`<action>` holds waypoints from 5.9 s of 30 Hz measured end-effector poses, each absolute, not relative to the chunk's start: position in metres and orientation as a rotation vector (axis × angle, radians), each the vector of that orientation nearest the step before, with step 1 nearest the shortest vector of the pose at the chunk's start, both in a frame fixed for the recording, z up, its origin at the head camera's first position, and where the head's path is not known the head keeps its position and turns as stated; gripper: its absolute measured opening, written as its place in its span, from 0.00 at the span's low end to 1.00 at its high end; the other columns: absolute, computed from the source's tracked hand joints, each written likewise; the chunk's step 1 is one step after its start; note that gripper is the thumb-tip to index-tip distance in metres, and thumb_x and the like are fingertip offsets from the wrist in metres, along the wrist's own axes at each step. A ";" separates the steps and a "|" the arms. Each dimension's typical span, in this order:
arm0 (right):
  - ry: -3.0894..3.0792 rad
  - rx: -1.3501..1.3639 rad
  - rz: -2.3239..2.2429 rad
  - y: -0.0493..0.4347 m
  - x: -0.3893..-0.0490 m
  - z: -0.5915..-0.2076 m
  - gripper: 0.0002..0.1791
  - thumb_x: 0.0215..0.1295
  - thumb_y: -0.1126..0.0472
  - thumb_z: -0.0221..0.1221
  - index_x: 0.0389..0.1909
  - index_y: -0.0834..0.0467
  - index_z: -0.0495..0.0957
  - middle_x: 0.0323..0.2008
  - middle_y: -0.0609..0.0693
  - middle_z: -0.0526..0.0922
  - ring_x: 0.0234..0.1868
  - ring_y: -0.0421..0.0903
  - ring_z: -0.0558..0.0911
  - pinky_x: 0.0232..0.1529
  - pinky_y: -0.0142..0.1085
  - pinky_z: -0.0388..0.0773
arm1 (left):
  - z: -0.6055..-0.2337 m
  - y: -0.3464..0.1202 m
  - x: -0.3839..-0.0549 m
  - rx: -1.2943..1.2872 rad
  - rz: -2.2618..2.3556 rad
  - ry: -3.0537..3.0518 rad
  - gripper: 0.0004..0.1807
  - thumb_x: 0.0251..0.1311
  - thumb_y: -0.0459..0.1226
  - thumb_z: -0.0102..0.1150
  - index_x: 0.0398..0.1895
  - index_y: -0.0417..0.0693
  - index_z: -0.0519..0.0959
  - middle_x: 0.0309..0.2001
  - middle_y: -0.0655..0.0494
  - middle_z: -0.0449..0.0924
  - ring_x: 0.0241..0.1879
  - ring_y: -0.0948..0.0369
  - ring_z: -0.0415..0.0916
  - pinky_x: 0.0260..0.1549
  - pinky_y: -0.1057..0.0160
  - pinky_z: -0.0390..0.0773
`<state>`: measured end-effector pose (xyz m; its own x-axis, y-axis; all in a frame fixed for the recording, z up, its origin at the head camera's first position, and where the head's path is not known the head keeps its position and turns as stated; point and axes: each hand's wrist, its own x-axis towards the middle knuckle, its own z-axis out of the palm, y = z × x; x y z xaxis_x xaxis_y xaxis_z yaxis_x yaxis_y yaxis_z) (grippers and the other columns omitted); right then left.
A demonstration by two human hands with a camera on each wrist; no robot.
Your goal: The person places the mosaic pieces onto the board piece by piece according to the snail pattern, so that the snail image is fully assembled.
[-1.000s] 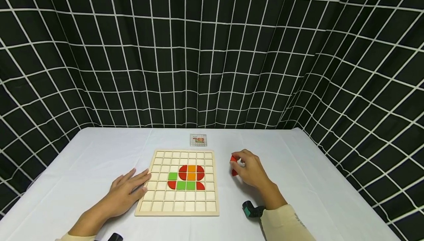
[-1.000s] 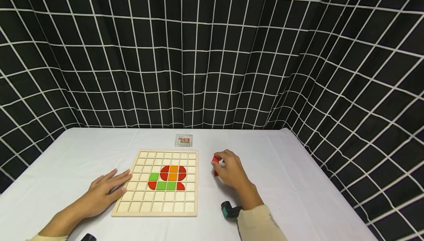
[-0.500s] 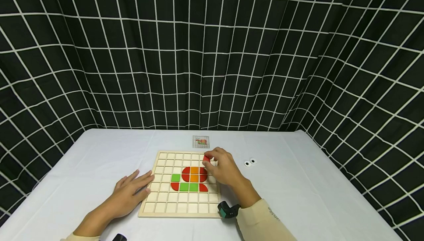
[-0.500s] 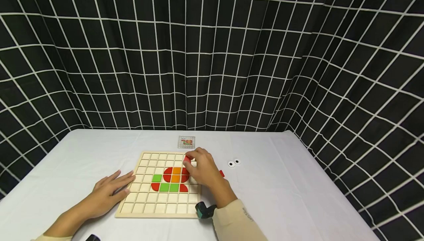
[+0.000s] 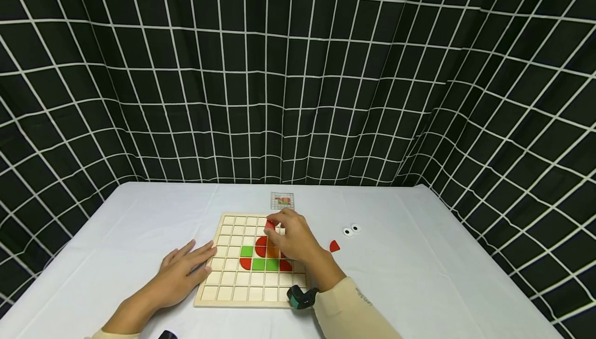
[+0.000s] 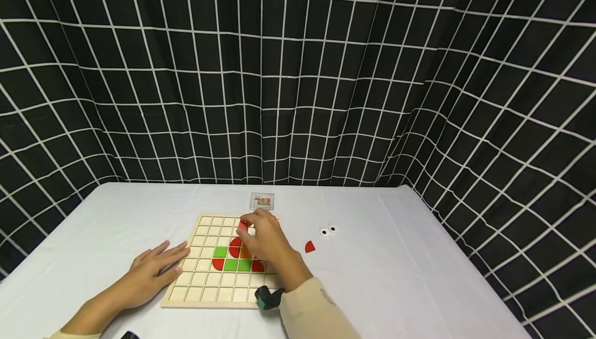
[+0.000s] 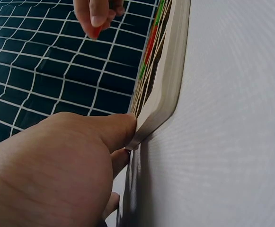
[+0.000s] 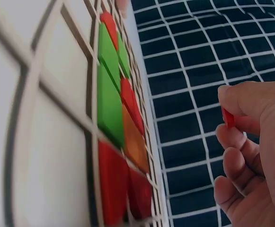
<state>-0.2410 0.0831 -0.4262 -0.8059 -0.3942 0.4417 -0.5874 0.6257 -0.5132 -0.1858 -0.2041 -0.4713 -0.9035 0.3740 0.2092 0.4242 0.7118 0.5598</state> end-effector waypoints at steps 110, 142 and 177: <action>-2.791 0.609 1.038 0.227 -0.231 -0.457 0.20 0.53 0.74 0.65 0.48 0.59 0.81 0.42 0.47 0.79 0.44 0.49 0.74 0.46 0.46 0.73 | -0.470 -0.205 -0.187 -0.667 -0.943 -2.850 0.23 0.70 0.44 0.53 0.65 0.44 0.73 0.69 0.48 0.63 0.69 0.36 0.45 0.60 0.32 0.35; -2.822 0.514 0.751 0.223 -0.228 -0.454 0.07 0.54 0.64 0.69 0.33 0.54 0.81 0.32 0.41 0.76 0.35 0.42 0.73 0.40 0.41 0.74 | -0.472 -0.205 -0.186 -0.667 -0.940 -2.836 0.24 0.69 0.45 0.53 0.64 0.44 0.73 0.69 0.47 0.64 0.69 0.34 0.46 0.59 0.31 0.38; -2.659 0.786 0.898 0.100 -0.246 -0.407 0.14 0.61 0.58 0.66 0.45 0.60 0.84 0.40 0.46 0.82 0.45 0.48 0.78 0.46 0.40 0.77 | -0.473 -0.207 -0.188 -0.662 -0.948 -2.858 0.24 0.70 0.43 0.53 0.65 0.44 0.72 0.70 0.49 0.62 0.70 0.36 0.45 0.61 0.33 0.34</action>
